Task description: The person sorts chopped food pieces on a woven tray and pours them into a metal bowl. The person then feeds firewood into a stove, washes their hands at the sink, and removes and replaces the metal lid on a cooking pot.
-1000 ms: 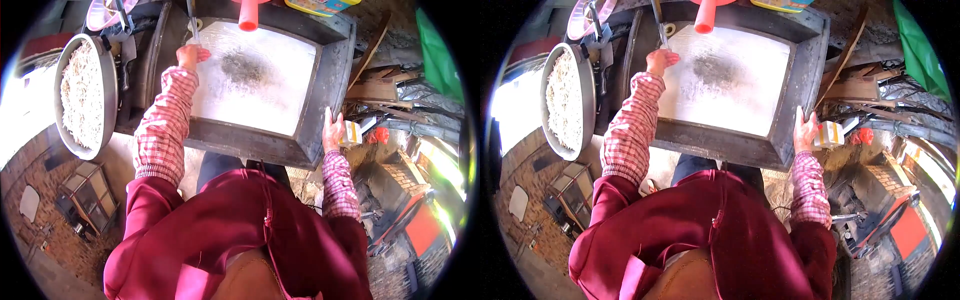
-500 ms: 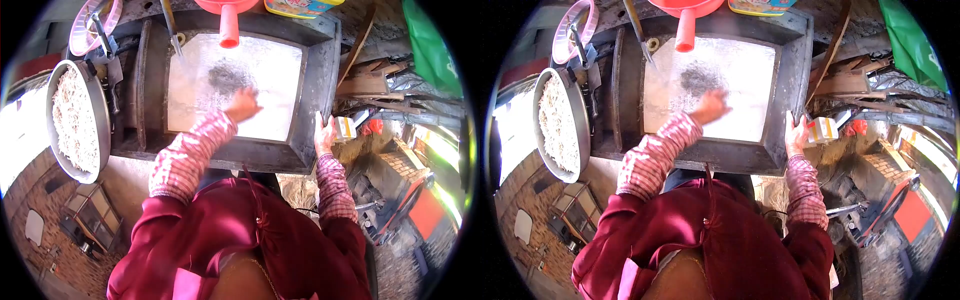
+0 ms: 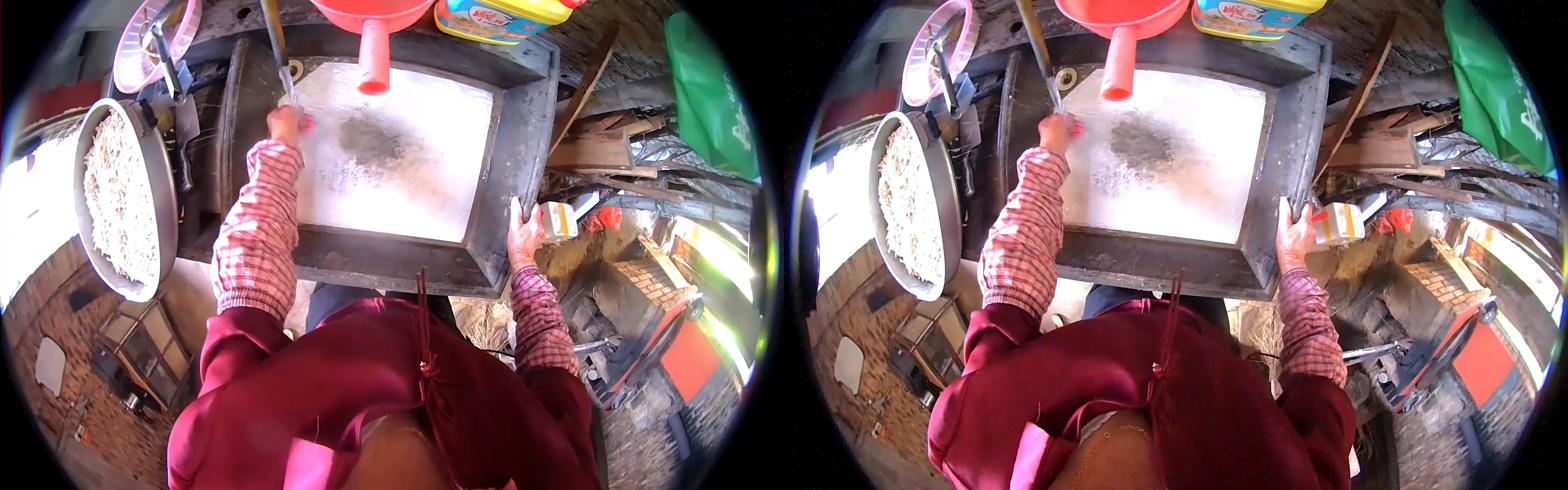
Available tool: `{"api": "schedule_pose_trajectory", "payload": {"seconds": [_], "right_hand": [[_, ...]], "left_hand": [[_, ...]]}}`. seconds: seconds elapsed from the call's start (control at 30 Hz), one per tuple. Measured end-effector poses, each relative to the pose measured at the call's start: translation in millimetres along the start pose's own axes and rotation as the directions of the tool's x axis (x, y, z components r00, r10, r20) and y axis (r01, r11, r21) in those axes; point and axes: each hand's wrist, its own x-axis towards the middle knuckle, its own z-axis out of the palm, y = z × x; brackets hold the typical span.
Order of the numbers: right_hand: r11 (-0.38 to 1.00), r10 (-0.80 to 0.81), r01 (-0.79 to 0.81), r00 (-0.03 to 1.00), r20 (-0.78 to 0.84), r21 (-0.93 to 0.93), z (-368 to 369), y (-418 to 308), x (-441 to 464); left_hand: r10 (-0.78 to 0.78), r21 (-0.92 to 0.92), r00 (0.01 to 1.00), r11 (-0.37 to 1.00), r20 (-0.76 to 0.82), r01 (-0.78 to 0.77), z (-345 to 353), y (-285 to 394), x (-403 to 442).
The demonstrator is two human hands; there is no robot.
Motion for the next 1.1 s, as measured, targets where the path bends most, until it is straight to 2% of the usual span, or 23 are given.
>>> {"api": "schedule_pose_trajectory", "payload": {"seconds": [0.03,0.07,0.13,0.17,0.2,0.23,0.27,0.3,0.33,0.4,0.5,0.57,0.63,0.73,0.8,0.87,0.93,1.0,1.1], "right_hand": [[0.998,-0.063,0.064,0.996,-0.069,0.015,2.3,1.3,-0.4],[0.998,-0.065,0.066,0.996,-0.067,0.004,1.6,2.1,-2.0],[0.997,-0.078,0.078,0.995,-0.065,-0.012,0.4,-0.2,-0.4],[0.992,-0.123,0.127,0.986,-0.112,0.024,-2.9,-7.1,0.2],[0.993,-0.1,0.104,0.991,-0.087,0.048,-3.6,-7.6,0.0],[0.994,-0.078,0.082,0.995,-0.06,0.072,-4.4,-6.6,-0.4],[0.993,-0.058,0.061,0.998,-0.033,0.097,-4.5,-5.4,0.1],[0.99,-0.062,0.065,0.998,-0.029,0.129,-3.8,-3.0,0.4],[0.987,-0.117,0.124,0.991,-0.07,0.103,-3.8,-3.1,0.4],[0.989,-0.022,0.029,0.998,-0.054,0.142,-2.6,-6.7,-0.5],[0.974,0.073,-0.093,0.992,0.103,0.205,-2.9,1.1,1.1],[0.944,0.148,-0.206,0.962,0.228,0.256,-8.1,-2.1,2.7],[0.927,0.11,-0.174,0.973,0.202,0.333,-5.7,0.3,2.3],[0.913,0.063,-0.127,0.983,0.173,0.387,-4.4,-2.1,2.9],[0.911,0.033,-0.095,0.987,0.159,0.402,-6.2,-5.0,3.5],[0.924,0.031,-0.081,0.99,0.135,0.375,-5.1,-3.6,2.0],[0.945,-0.004,-0.026,0.996,0.089,0.327,-6.2,-7.1,2.6],[0.974,0.029,-0.052,0.994,0.108,0.222,-8.1,-6.6,2.9],[0.987,0.043,-0.054,0.997,0.071,0.151,-3.1,-2.3,-0.1]], "left_hand": [[0.035,0.076,0.999,0.996,0.036,-0.038,9.5,0.0,7.3],[0.063,0.153,0.995,0.986,0.074,-0.074,18.0,-2.0,13.1],[0.04,0.21,0.96,0.972,0.276,-0.101,66.6,-3.9,-7.4],[0.289,0.361,0.887,0.834,0.36,-0.418,92.9,-20.3,-19.8],[0.482,0.458,0.735,0.578,0.476,-0.676,119.2,-47.7,-36.0],[0.594,0.49,0.526,0.241,0.609,-0.838,147.6,-69.4,-59.5],[0.361,0.638,0.682,0.252,0.636,-0.728,180.4,-66.9,-100.9],[0.235,0.545,0.565,0.15,0.791,-0.825,196.3,-76.0,-126.9],[0.262,0.446,0.413,-0.082,0.872,-0.891,216.6,-106.5,-139.9],[0.225,0.343,0.285,-0.288,0.932,-0.894,240.7,-140.4,-160.4],[0.217,0.276,0.187,-0.528,0.958,-0.803,252.5,-146.8,-161.2],[0.18,0.18,0.093,-0.568,0.979,-0.803,257.2,-142.7,-143.7],[0.15,0.101,0.008,-0.624,0.989,-0.775,259.1,-139.8,-121.7],[0.276,0.209,0.064,-0.539,0.959,-0.816,256.2,-126.1,-92.3],[0.409,0.415,0.242,-0.413,0.88,-0.811,249.7,-109.9,-66.2],[0.388,0.531,0.376,-0.468,0.842,-0.706,227.1,-90.7,-48.3],[0.556,0.636,0.465,-0.157,0.689,-0.755,188.8,-78.4,-23.9],[0.655,0.817,0.539,-0.223,0.529,-0.531,144.5,-71.1,-7.3],[0.733,0.877,0.559,-0.108,0.389,-0.469,77.8,-73.9,-15.6]]}}
